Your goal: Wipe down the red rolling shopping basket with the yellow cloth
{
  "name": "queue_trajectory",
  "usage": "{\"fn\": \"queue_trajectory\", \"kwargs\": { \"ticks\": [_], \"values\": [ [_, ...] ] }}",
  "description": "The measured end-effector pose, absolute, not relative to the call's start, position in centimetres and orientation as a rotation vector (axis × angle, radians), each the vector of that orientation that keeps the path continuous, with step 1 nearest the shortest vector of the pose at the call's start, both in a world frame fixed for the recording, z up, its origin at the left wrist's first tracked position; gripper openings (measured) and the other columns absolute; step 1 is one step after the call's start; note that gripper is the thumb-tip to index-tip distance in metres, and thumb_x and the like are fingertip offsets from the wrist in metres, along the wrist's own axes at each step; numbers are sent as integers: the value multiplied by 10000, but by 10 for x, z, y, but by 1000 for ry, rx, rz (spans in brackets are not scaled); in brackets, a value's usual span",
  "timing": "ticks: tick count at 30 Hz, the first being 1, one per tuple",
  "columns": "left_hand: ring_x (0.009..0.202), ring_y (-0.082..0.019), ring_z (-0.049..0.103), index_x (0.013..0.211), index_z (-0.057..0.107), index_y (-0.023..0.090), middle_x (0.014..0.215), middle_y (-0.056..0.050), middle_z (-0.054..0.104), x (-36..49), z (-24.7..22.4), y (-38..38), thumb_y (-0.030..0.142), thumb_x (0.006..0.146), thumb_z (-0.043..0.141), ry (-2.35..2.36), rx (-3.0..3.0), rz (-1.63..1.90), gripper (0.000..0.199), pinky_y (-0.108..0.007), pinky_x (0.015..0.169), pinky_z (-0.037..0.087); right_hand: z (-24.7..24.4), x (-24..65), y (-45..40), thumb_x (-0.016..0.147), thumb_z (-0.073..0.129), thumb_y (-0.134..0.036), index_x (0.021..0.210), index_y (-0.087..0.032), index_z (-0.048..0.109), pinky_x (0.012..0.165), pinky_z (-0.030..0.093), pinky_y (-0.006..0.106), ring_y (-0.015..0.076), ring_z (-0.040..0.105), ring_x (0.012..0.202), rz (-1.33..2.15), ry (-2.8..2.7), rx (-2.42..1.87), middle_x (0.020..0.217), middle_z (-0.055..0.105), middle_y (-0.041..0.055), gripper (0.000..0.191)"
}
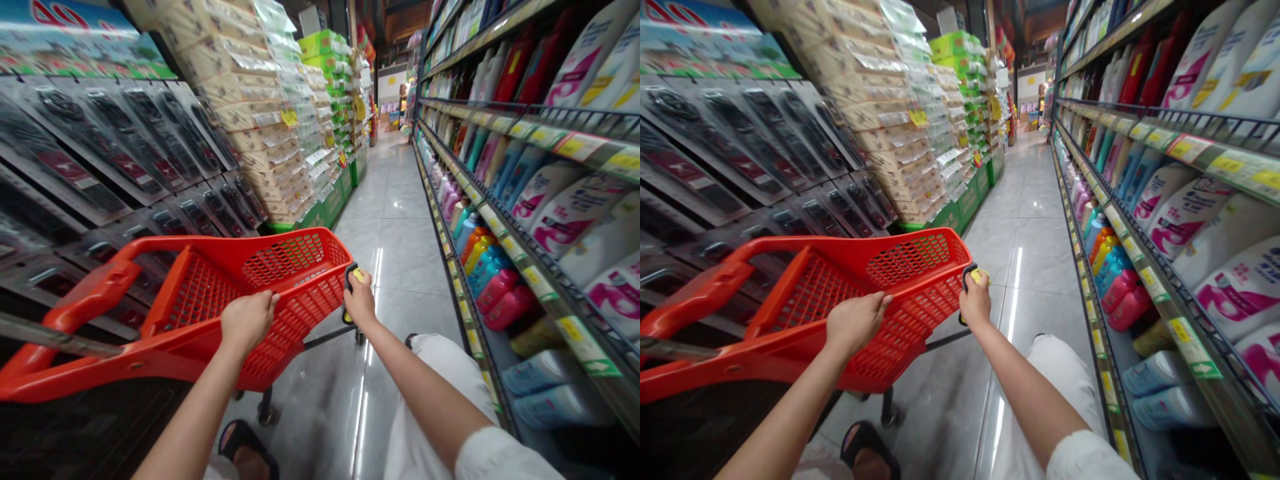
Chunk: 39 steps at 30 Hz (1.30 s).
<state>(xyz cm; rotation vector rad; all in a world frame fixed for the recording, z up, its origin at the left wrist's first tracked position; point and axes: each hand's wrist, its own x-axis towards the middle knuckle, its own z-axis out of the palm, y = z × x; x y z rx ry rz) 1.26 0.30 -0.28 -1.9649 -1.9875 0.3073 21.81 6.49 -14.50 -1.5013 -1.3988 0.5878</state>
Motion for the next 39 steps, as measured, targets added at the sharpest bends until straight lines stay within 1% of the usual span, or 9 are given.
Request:
{"fn": "queue_trajectory", "kwargs": {
  "ticks": [3,8,13,16,25,28,31,34,39],
  "values": [
    [824,-296,706,905,664,196,850,-110,740,27,-5,5,438,989,160,-1974,-1973,262,566,-328,626,437,-129,204,55,801,489,-121,1220,-224,615,987,469,378,236,564,1104,524,-1513,-1575,1382,346,120,450],
    [813,-324,709,924,680,154,838,-147,735,56,-9,10,479,986,109,-1983,-1983,138,659,-355,639,464,-114,183,44,821,498,-136,1280,-236,597,923,499,420,280,558,1094,319,-1750,-1630,1471,334,133,481],
    [772,-337,709,895,683,131,803,-167,725,76,-12,15,502,981,73,-2030,-1993,81,719,-357,605,467,-116,176,24,818,525,-175,1371,-282,537,874,518,389,262,560,1049,209,-2054,-1397,1512,368,84,563],
    [765,-342,707,891,678,134,799,-165,723,78,-12,13,499,982,60,-2009,-1990,79,723,-360,593,463,-118,187,28,836,527,-219,1342,-333,563,850,520,368,258,540,1067,169,-2104,-1339,1506,393,37,520],
    [755,-322,705,859,664,172,770,-135,719,62,-8,-3,504,983,130,-1983,-1924,168,641,-336,582,432,-131,239,93,823,539,-204,1190,-327,672,871,505,340,217,562,1035,276,-1587,-1626,1431,477,1,409],
    [764,-308,704,858,659,176,783,-129,722,58,-8,-4,494,985,135,-1979,-1927,201,626,-324,590,421,-140,251,118,805,515,-183,1132,-283,697,929,479,325,199,555,1091,421,-1396,-1569,1377,515,16,388],
    [770,-303,701,868,664,174,792,-133,724,57,-8,-5,488,985,133,-1990,-1925,212,627,-316,595,415,-149,255,135,733,473,-113,1114,-206,697,993,440,317,195,539,1124,593,-1298,-1477,1248,577,60,451],
    [774,-312,700,886,674,168,805,-141,726,59,-7,-6,479,985,126,-2001,-1926,214,638,-321,596,418,-154,244,137,708,449,-99,1173,-176,657,1031,417,342,213,524,1145,690,-1227,-1448,1181,572,85,516],
    [783,-323,700,918,694,157,793,-163,726,66,-6,-5,472,983,110,-2050,-1909,202,667,-334,612,435,-150,200,106,759,448,-100,1370,-186,486,1058,410,393,251,483,1226,629,-1061,-1563,1321,406,144,618]
  ]
}}
